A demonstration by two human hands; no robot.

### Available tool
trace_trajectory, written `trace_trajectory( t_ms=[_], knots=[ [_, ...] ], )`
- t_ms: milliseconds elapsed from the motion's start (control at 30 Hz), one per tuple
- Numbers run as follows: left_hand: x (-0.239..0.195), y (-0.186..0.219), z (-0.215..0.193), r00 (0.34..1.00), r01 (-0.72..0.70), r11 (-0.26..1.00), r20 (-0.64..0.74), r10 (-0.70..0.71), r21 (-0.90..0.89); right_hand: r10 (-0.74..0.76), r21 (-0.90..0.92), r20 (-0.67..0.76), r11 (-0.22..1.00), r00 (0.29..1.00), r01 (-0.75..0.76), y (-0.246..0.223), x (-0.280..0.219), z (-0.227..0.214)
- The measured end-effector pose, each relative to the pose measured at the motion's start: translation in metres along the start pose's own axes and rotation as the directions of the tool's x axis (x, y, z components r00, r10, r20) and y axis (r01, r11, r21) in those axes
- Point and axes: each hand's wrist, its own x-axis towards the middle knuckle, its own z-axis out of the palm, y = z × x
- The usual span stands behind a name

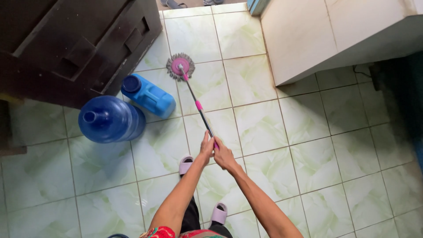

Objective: The recorder seals water jugs and then mops the tiled floor of a water production facility.

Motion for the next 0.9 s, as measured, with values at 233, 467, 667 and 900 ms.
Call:
trace_trajectory(
  t_ms=[233, 467, 667, 900],
  knots=[
    [-0.096, -0.188, 0.059, 0.998, 0.065, 0.922, 0.01, -0.066, -0.382, -0.028, -0.022, 0.103, 0.999, 0.994, 0.03, 0.06, -0.191, -0.042],
    [-0.205, -0.27, 0.116, 0.999, 0.038, 0.878, 0.028, -0.028, -0.477, 0.253, 0.101, 0.331, 0.948, 0.909, -0.3, 0.093, -0.346, -0.098],
    [-0.242, -0.238, 0.126, 0.986, -0.12, 0.947, -0.146, 0.08, -0.297, 0.287, 0.812, 0.501, 0.169, 0.816, -0.558, 0.125, -0.338, -0.077],
    [-0.2, -0.119, 0.125, 0.958, -0.168, 0.978, -0.255, 0.132, -0.125, 0.292, 0.802, 0.476, 0.244, 0.829, -0.546, 0.073, -0.242, -0.097]
  ],
)
